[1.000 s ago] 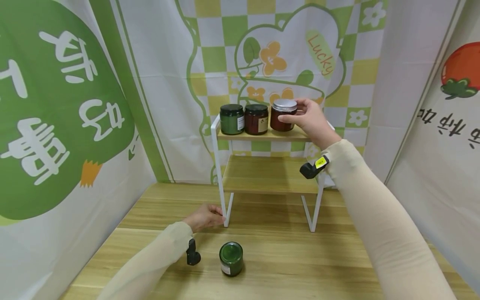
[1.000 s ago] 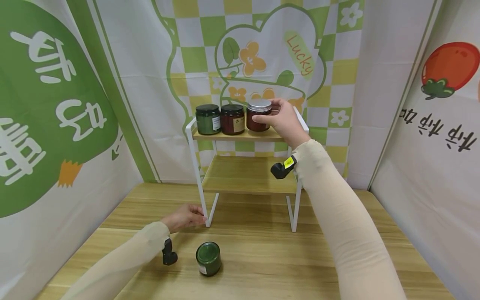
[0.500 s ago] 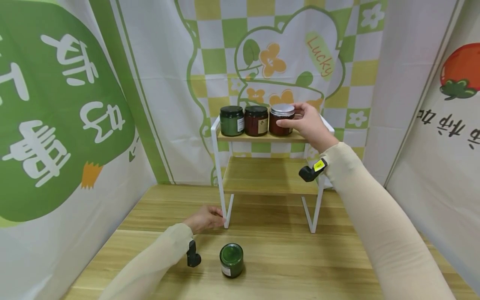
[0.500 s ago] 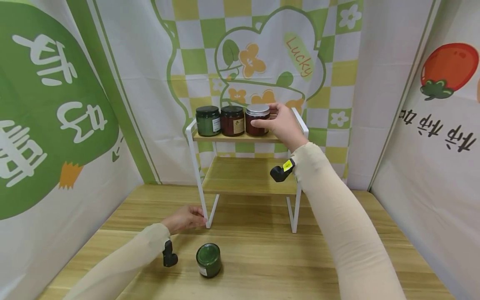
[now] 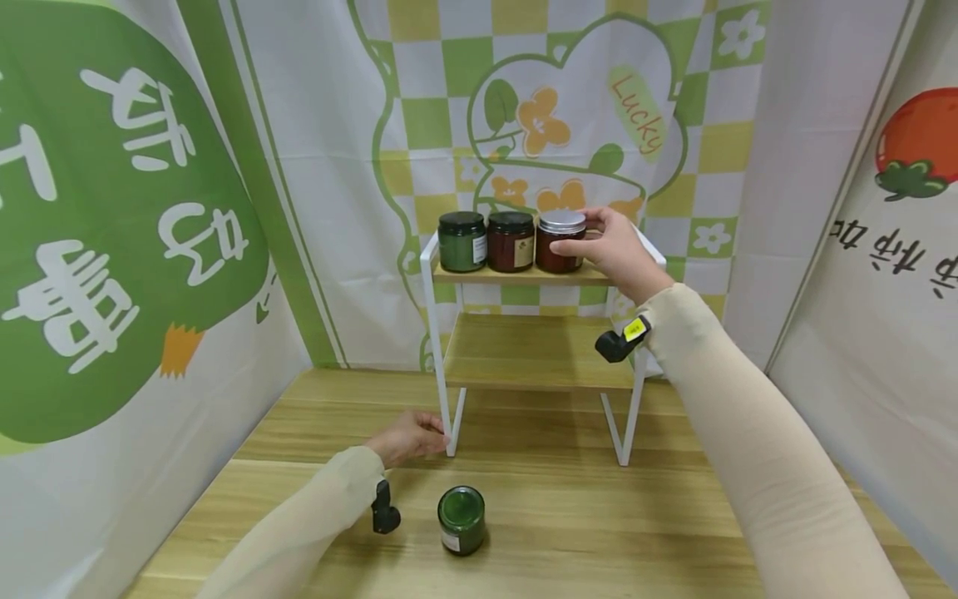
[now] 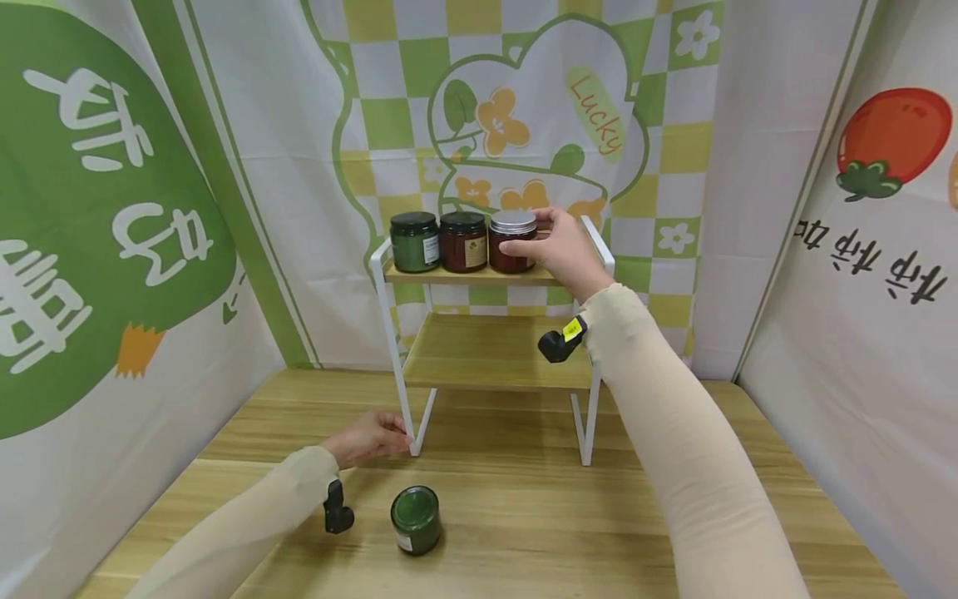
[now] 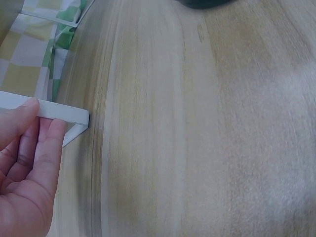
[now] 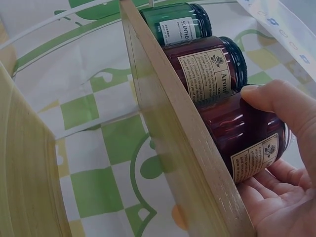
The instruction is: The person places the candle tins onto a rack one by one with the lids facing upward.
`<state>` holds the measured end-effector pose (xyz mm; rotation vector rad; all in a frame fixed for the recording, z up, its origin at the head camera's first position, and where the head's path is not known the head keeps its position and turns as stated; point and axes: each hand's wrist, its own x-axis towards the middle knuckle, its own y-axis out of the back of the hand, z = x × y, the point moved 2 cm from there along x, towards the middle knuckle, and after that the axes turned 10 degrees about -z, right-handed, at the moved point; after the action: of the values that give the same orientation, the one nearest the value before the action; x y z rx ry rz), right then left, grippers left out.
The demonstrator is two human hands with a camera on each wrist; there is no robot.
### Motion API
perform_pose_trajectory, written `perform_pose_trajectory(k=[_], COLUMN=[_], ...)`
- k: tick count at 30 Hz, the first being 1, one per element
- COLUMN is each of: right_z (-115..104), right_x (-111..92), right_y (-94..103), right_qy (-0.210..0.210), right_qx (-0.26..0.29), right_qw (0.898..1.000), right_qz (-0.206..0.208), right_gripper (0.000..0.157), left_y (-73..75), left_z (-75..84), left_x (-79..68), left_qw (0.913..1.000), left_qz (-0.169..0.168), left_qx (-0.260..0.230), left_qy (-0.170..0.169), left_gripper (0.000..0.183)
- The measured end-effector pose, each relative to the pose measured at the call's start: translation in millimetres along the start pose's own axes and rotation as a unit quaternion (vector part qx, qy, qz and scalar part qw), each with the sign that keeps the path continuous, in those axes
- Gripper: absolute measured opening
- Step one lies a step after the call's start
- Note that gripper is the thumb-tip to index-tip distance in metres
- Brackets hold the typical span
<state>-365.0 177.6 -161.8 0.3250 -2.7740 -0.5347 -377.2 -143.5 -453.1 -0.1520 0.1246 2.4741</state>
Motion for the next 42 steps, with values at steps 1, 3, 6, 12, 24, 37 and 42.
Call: perform_pose_trajectory(k=[1,3,6,12,24,37,42], right_z=[-0.4,-0.8,-1.4,-0.8,-1.5,-11.7,-21.8], right_x=[-0.2,-0.3,0.0,1.6,1.8,-8.9,-19.2], right_y=[0.0,0.4,1.1,2.2,2.0,2.7,9.5], right_qy=[-0.001,-0.004,-0.01,-0.017,-0.019,0.056,0.111], right_qx=[-0.001,-0.005,-0.01,-0.023,-0.04,0.024,0.041], right_qw=[1.0,1.0,1.0,1.0,0.999,0.998,0.992], right_qz=[-0.001,-0.004,-0.008,-0.01,-0.019,0.034,0.05], right_gripper=[0.083,0.083,0.084,0.081,0.076,0.07,0.065], left_y=[-0.1,-0.3,-0.6,-0.6,-0.4,-1.1,-0.9], left_z=[0.2,0.6,1.4,3.1,2.0,1.6,1.2], left_x=[-0.3,-0.6,-1.2,-2.4,-2.7,-2.4,-1.6], left_qw=[1.0,1.0,0.9998,0.9997,0.9999,0.9999,0.9999], left_qz=[0.0,0.0,-0.001,-0.002,-0.004,-0.003,0.001], left_qx=[0.004,0.009,0.017,0.023,0.016,0.013,0.014], left_qy=[0.0,0.001,0.002,-0.004,-0.005,-0.005,-0.002], left_gripper=[0.008,0.008,0.008,0.01,0.011,0.011,0.011])
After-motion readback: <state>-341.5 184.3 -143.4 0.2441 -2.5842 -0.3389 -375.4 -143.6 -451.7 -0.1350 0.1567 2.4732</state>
